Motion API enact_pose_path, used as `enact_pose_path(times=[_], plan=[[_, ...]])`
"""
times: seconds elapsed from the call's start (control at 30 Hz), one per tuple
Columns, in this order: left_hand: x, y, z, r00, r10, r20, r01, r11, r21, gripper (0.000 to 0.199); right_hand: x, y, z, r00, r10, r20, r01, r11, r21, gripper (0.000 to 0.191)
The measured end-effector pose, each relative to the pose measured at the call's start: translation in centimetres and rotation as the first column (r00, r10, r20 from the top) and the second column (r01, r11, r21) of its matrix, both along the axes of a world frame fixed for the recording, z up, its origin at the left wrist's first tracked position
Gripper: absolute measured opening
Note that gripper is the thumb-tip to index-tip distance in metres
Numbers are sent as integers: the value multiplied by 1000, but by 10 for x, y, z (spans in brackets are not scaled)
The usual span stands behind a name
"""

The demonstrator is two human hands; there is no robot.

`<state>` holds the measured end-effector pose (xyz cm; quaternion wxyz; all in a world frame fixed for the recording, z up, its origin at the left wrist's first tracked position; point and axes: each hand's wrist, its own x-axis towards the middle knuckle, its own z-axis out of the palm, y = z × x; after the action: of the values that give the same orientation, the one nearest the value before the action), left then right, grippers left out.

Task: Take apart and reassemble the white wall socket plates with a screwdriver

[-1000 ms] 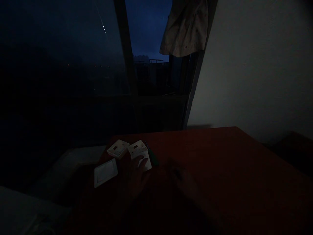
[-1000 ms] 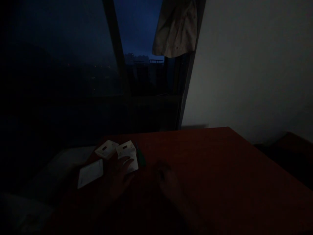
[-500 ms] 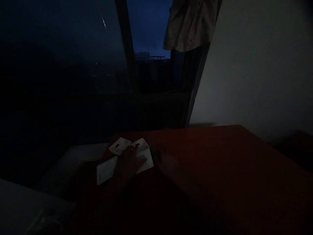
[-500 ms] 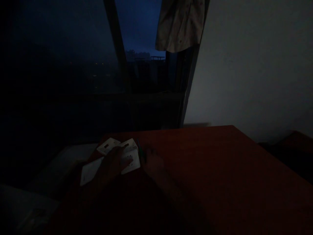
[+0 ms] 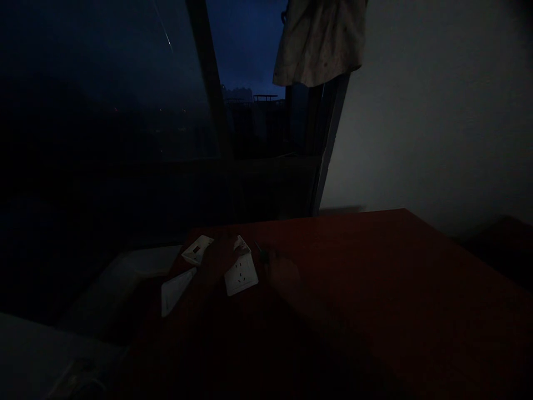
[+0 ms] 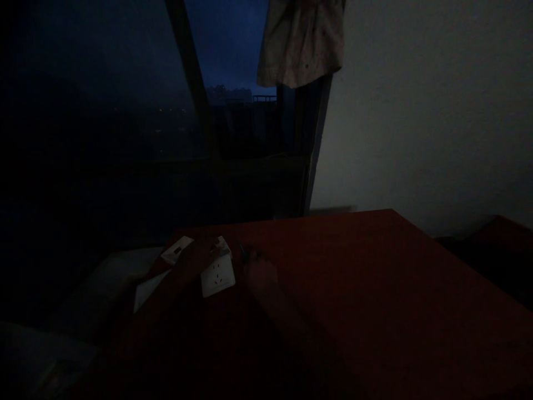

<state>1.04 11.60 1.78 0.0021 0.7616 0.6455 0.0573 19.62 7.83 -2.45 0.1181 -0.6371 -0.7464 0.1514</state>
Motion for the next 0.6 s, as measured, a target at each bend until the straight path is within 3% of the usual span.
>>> enact_pose_path(times=[0.33,0.6], plan=[[18,19,4,999,19,29,-12,976,-216,26,22,-18,2,998,10,69,-10,1000,1,36],[31,18,8,995,26,92,-9,983,-184,31,31,-27,2,994,-48,99,53,998,-44,34]])
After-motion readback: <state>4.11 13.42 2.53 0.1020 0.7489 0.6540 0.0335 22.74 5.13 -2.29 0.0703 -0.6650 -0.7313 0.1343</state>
